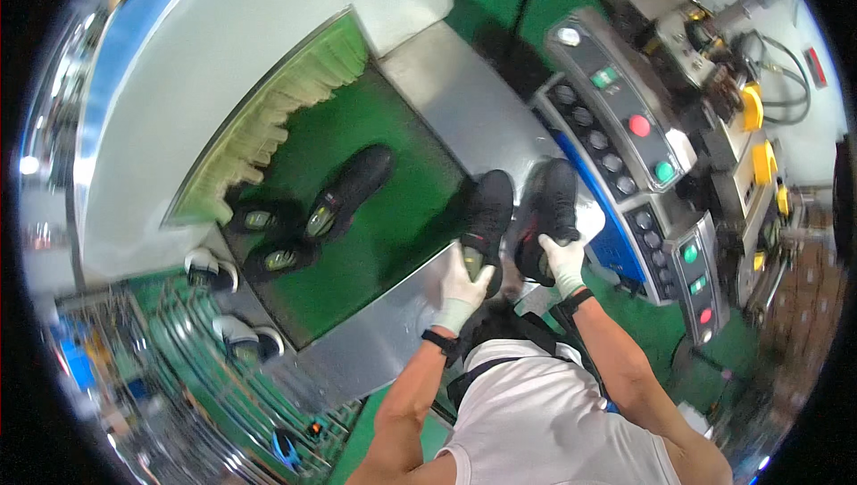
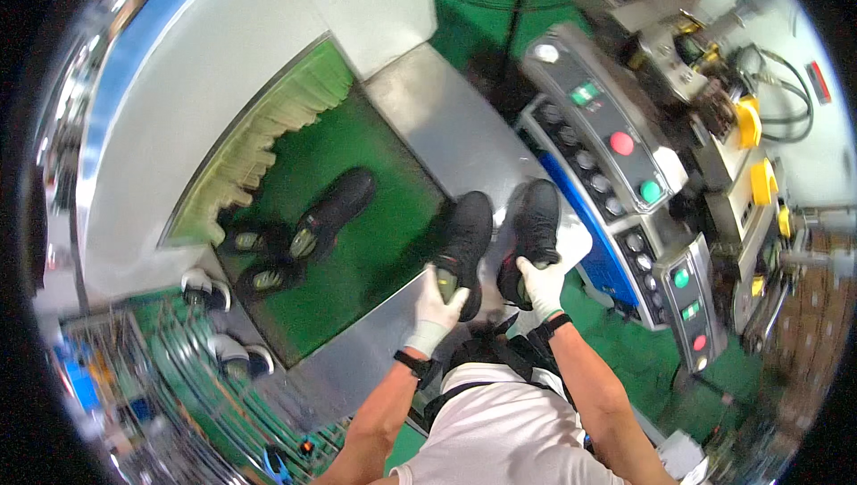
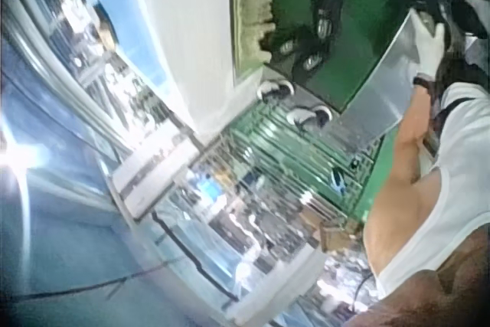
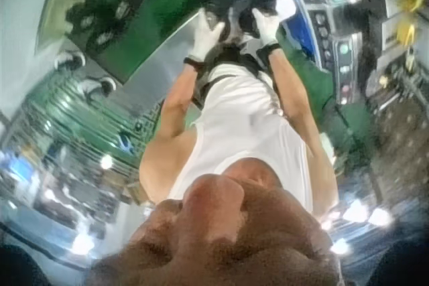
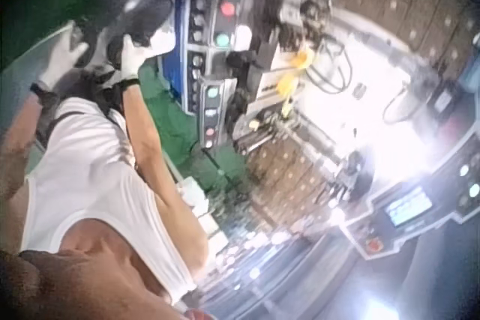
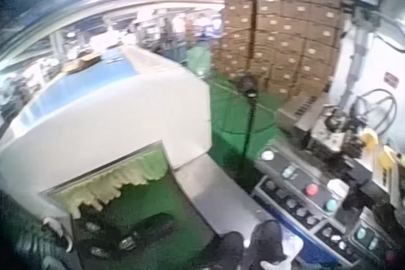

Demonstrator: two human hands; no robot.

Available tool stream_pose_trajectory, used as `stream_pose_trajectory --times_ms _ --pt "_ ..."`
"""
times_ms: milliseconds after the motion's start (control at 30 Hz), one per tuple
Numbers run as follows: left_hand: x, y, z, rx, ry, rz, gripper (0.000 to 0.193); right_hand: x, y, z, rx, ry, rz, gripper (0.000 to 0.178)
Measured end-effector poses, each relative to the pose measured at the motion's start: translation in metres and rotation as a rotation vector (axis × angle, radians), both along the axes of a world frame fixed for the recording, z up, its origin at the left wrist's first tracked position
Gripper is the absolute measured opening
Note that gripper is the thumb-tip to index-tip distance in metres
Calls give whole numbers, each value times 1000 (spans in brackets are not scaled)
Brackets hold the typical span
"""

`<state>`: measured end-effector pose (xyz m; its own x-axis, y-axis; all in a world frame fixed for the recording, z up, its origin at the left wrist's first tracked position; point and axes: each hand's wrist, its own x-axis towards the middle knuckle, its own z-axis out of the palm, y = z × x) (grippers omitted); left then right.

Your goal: Operating an industrial shoe machine to process and assemble footwear components.

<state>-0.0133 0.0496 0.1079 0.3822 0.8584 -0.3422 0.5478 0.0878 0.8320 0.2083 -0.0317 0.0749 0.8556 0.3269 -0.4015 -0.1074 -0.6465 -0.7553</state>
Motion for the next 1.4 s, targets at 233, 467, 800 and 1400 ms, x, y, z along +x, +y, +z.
stream_pose_trajectory --times_ms 233,467,800,1400 --pt "-14 47 -20 -205 -142 -50 77 25 -68 42 390 607 -200 33" --pt "108 -21 107 -209 -73 -664 68 -8 -219 175 473 497 -494 18" --pt "223 -255 159 -530 -284 -1434 58 -156 -448 221 756 -83 -1402 24" --pt "271 -852 185 486 -1084 -2215 66 -254 -836 253 -562 -204 -2023 70"
